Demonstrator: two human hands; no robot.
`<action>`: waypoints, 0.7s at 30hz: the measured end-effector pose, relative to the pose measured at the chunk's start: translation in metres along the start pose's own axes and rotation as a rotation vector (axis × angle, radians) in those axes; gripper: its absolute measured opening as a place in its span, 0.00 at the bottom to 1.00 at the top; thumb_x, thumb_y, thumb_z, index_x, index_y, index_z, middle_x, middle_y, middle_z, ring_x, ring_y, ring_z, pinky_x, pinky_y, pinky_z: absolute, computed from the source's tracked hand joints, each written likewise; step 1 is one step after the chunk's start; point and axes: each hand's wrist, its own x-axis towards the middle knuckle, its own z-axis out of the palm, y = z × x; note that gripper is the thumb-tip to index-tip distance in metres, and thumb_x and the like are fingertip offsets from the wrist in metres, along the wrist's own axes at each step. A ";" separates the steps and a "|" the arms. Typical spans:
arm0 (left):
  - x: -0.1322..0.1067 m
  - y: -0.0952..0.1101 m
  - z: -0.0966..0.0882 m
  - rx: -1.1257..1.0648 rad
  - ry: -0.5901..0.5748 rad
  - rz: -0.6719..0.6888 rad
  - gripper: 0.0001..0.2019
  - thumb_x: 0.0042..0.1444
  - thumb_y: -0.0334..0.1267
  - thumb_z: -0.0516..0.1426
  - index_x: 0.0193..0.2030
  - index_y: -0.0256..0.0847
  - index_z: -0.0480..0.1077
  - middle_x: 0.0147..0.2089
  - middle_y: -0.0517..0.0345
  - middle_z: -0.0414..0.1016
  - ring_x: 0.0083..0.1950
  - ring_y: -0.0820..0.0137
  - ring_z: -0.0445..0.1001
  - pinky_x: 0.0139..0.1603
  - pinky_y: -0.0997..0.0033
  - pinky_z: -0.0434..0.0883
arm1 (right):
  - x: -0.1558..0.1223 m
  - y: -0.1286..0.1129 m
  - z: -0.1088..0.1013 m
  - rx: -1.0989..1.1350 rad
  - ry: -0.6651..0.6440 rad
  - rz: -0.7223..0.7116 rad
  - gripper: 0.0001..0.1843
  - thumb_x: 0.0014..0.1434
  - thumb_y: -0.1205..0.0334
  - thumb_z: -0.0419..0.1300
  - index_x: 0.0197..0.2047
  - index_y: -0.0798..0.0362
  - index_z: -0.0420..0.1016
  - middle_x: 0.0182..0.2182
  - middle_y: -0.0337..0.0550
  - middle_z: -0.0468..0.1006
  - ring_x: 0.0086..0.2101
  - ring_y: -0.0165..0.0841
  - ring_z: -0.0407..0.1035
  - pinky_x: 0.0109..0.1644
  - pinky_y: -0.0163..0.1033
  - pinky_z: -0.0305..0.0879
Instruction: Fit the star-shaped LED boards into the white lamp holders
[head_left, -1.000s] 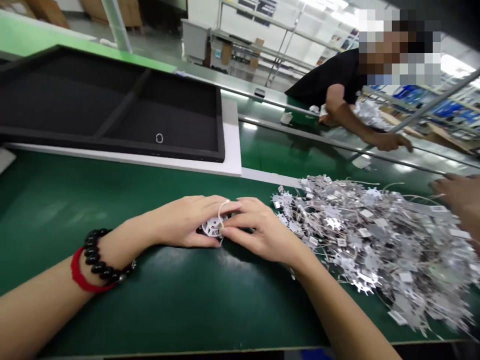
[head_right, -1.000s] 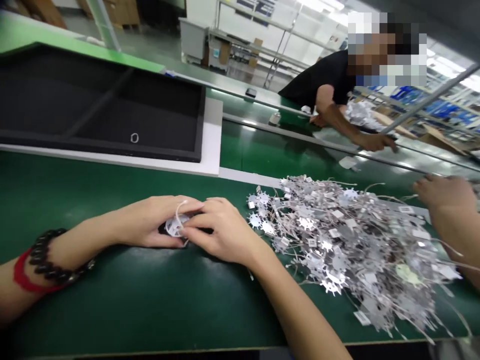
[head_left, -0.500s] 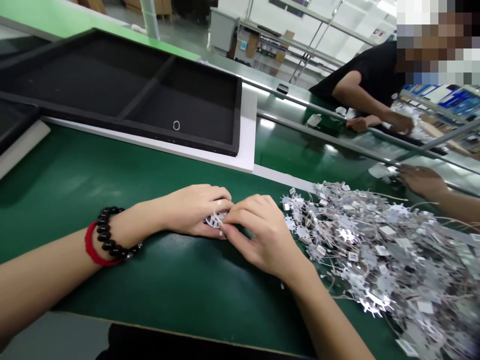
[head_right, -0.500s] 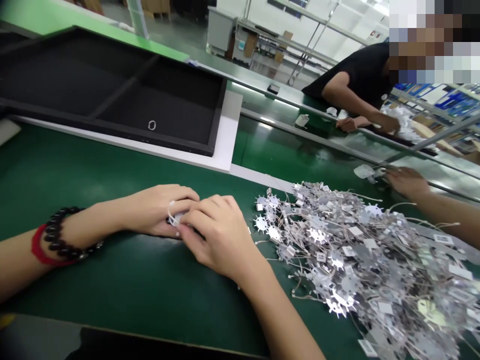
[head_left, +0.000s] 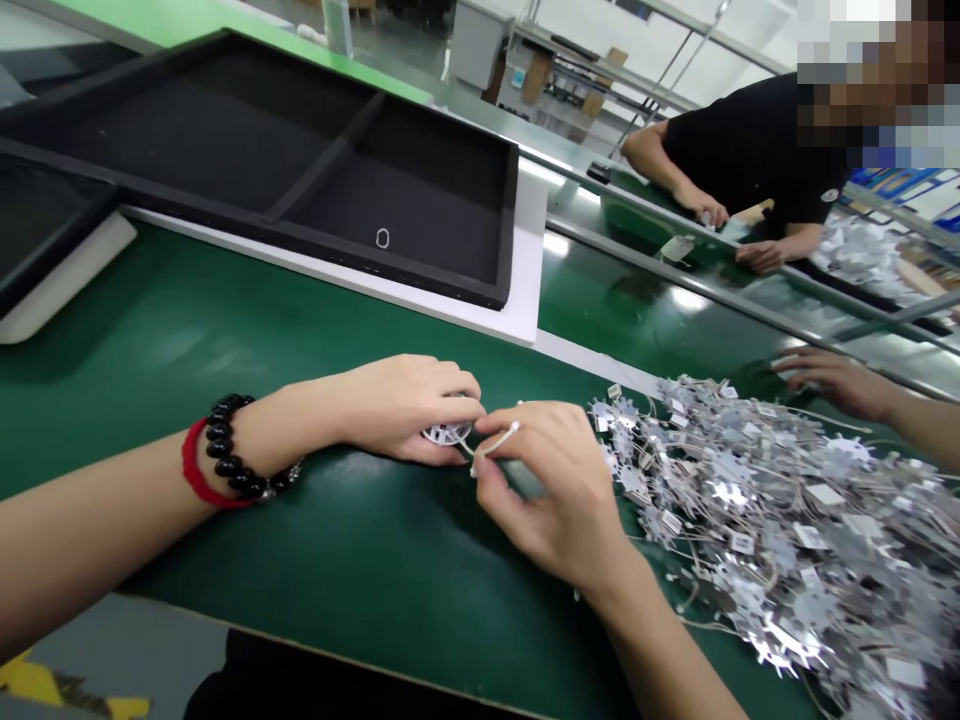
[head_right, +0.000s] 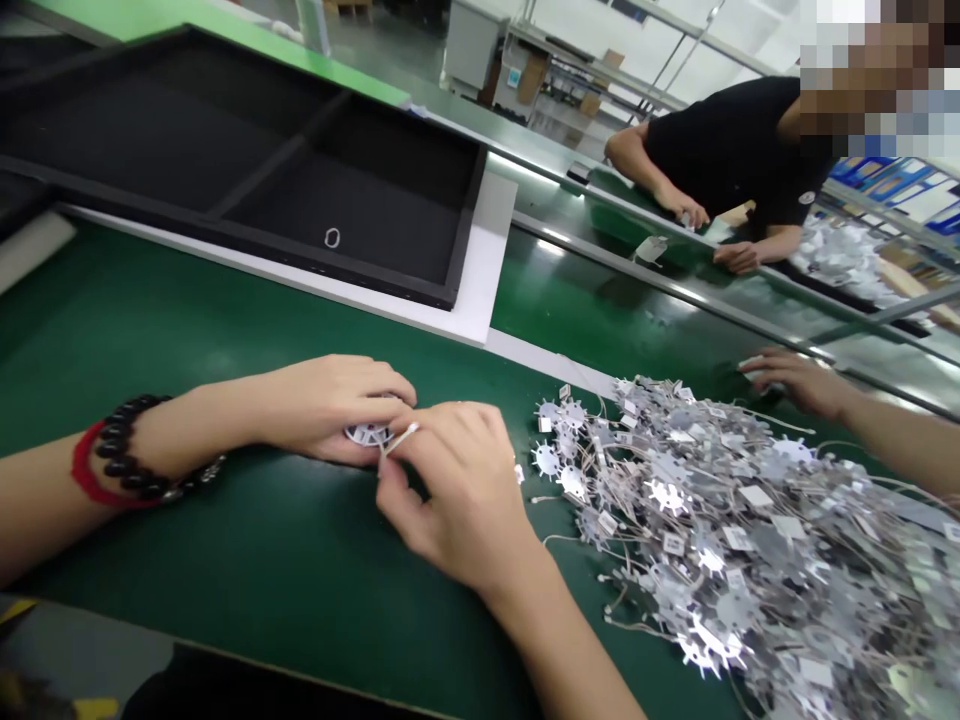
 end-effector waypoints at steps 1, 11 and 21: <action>0.000 -0.001 0.000 0.023 0.002 -0.001 0.10 0.64 0.42 0.57 0.47 0.40 0.70 0.50 0.53 0.74 0.43 0.64 0.72 0.40 0.65 0.64 | -0.001 -0.003 0.003 0.002 -0.007 -0.070 0.05 0.61 0.71 0.59 0.36 0.50 0.68 0.39 0.40 0.81 0.39 0.35 0.73 0.45 0.45 0.62; 0.000 0.001 0.001 -0.093 -0.064 -0.152 0.11 0.57 0.33 0.62 0.46 0.38 0.69 0.51 0.52 0.73 0.52 0.61 0.70 0.51 0.64 0.65 | -0.004 -0.008 0.027 0.083 -0.066 -0.197 0.06 0.62 0.73 0.58 0.37 0.53 0.70 0.38 0.44 0.82 0.38 0.32 0.75 0.48 0.42 0.68; -0.010 -0.013 -0.015 -0.375 -0.223 -0.246 0.24 0.56 0.35 0.60 0.60 0.44 0.65 0.67 0.48 0.61 0.70 0.53 0.56 0.65 0.55 0.62 | -0.001 -0.002 0.019 0.109 -0.257 -0.107 0.10 0.64 0.69 0.54 0.32 0.53 0.72 0.35 0.42 0.81 0.38 0.31 0.75 0.54 0.39 0.67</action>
